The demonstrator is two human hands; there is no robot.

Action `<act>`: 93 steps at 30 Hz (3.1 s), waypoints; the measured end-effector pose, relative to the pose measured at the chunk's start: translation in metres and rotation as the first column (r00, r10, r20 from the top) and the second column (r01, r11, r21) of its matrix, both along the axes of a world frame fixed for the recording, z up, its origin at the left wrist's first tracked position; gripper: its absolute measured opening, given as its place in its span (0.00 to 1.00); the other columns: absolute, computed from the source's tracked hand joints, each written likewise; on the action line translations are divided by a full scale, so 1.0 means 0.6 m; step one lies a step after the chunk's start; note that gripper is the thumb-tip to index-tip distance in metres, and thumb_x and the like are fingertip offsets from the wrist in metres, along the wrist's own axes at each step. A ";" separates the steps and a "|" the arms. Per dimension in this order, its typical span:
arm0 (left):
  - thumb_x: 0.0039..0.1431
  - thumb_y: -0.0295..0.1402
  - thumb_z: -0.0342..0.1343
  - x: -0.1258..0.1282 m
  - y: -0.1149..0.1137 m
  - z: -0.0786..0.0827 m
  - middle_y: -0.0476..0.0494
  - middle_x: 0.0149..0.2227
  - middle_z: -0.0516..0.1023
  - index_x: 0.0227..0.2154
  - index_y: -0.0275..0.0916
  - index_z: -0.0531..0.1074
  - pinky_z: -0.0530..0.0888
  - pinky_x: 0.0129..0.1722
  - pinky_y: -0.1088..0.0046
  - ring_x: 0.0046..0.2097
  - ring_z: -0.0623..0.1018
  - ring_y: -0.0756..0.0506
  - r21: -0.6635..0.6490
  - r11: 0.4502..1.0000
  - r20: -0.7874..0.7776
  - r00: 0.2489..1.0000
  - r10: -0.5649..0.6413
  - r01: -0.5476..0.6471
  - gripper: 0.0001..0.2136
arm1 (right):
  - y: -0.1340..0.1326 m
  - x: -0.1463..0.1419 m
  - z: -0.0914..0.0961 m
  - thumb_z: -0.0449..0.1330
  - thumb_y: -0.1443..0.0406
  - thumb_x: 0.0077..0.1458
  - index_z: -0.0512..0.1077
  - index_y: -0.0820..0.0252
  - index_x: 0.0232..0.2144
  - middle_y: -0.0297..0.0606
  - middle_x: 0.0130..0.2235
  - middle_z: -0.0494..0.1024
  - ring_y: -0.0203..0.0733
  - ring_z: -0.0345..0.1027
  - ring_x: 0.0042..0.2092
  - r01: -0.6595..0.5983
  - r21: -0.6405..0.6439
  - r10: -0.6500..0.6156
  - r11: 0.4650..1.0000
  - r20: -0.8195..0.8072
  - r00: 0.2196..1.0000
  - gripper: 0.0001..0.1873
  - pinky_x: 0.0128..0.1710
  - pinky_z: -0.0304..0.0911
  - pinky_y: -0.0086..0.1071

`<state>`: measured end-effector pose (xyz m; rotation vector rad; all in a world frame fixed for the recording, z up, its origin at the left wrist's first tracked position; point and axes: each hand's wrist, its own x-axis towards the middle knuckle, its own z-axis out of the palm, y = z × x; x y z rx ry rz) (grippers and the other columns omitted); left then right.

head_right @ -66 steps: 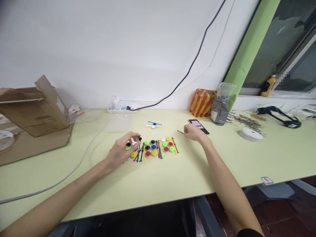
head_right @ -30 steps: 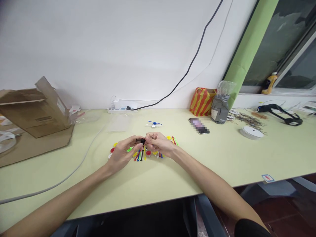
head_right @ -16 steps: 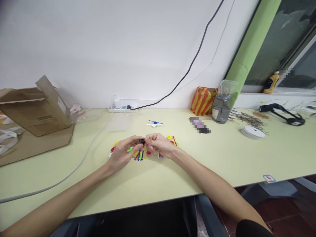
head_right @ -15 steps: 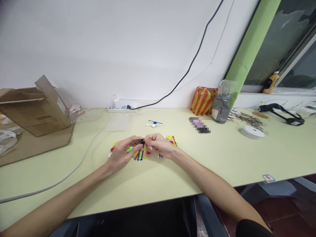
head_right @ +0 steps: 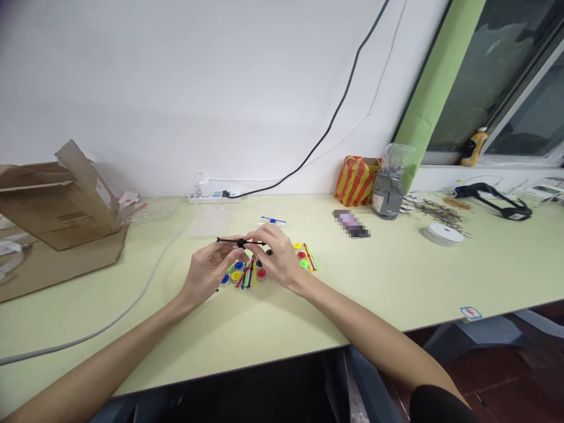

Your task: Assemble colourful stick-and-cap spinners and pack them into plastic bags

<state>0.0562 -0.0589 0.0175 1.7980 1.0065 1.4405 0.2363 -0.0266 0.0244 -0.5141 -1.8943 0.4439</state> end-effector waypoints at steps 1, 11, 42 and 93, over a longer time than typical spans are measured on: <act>0.62 0.39 0.59 -0.003 0.003 -0.002 0.43 0.35 0.82 0.46 0.36 0.75 0.79 0.41 0.67 0.34 0.82 0.46 -0.019 1.000 -0.007 1.000 -0.011 0.010 0.15 | 0.005 0.000 0.000 0.57 0.63 0.68 0.75 0.56 0.40 0.39 0.37 0.75 0.43 0.68 0.41 -0.012 0.042 0.011 0.999 0.026 1.000 0.07 0.43 0.63 0.36; 0.71 0.40 0.44 -0.033 0.022 0.006 0.53 0.27 0.73 0.67 0.41 0.53 0.67 0.29 0.76 0.24 0.66 0.52 0.046 0.982 -0.192 0.963 0.188 -0.183 0.25 | 0.205 0.027 -0.006 0.69 0.70 0.55 0.80 0.59 0.30 0.39 0.34 0.74 0.45 0.65 0.42 0.197 0.058 -0.181 0.979 0.698 0.693 0.03 0.42 0.58 0.34; 0.67 0.30 0.44 -0.038 0.026 -0.019 0.55 0.25 0.66 0.58 0.39 0.64 0.64 0.28 0.78 0.24 0.65 0.52 0.237 0.969 -0.569 0.797 0.201 -0.075 0.18 | 0.149 0.179 -0.037 0.64 0.71 0.57 0.80 0.61 0.32 0.39 0.34 0.79 0.43 0.69 0.37 0.282 -0.130 -0.128 0.951 0.664 0.736 0.04 0.40 0.62 0.33; 0.52 0.47 0.66 -0.004 0.015 0.009 0.42 0.30 0.82 0.39 0.36 0.74 0.80 0.36 0.64 0.30 0.81 0.44 -0.279 0.960 0.060 0.998 0.012 0.005 0.19 | 0.132 0.267 -0.068 0.62 0.63 0.51 0.74 0.62 0.27 0.37 0.29 0.77 0.41 0.67 0.31 0.290 -0.435 0.014 0.853 0.574 0.818 0.07 0.32 0.62 0.31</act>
